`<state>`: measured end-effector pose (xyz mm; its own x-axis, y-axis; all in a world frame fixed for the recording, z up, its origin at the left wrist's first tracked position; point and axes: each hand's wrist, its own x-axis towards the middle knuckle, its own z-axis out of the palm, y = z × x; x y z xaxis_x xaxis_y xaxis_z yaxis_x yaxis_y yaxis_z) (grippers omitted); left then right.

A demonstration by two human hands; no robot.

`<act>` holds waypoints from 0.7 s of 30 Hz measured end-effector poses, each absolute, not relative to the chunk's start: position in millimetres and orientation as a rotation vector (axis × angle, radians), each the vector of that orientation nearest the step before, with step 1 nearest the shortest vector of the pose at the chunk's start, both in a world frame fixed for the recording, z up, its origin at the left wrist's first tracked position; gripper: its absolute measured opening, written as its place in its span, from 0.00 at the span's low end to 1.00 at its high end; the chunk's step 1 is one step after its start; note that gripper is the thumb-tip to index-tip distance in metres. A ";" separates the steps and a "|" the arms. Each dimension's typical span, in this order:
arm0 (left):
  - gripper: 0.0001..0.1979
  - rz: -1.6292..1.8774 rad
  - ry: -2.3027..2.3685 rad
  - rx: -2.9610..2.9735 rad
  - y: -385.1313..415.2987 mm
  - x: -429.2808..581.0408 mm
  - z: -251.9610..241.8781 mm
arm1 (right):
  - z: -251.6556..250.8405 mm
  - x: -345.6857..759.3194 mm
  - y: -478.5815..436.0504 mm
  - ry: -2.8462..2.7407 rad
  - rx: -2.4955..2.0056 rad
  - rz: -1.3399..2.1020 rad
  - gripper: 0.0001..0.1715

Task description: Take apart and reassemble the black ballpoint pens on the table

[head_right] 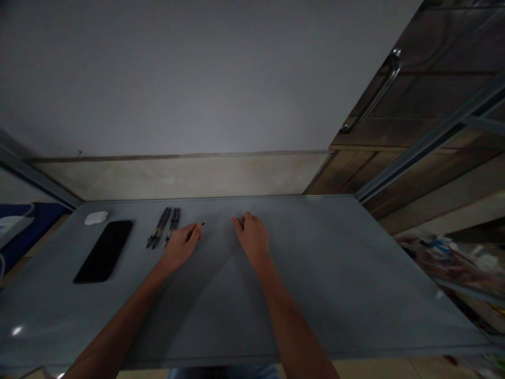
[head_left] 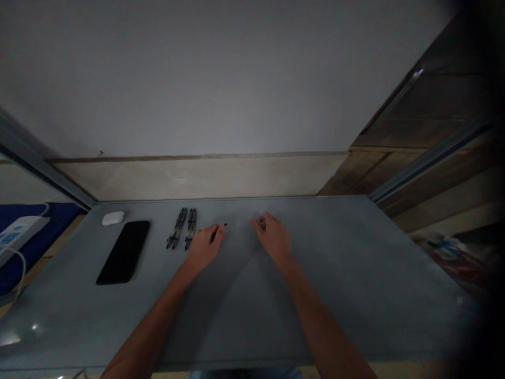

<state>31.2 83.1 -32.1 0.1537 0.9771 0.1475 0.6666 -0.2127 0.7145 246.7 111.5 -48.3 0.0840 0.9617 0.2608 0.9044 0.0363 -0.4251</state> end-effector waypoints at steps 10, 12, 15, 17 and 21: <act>0.18 0.618 1.434 2.302 75.3 37.4 -41.9 | -38.3 213.8 98.5 -1.842 -1.320 0.803 0.25; 0.18 0.623 1.440 2.315 75.6 36.0 -42.5 | -40.8 213.7 99.5 -1.819 -1.300 0.858 0.24; 0.20 0.666 1.534 2.239 77.5 32.1 -39.2 | -40.3 219.6 103.1 -1.722 -1.288 0.949 0.22; 0.22 0.708 1.612 2.146 79.7 29.0 -35.6 | -38.0 225.5 105.9 -1.640 -1.266 1.006 0.20; 0.23 0.830 1.630 1.937 84.2 25.0 -31.9 | -33.4 233.6 108.5 -1.572 -1.218 1.076 0.19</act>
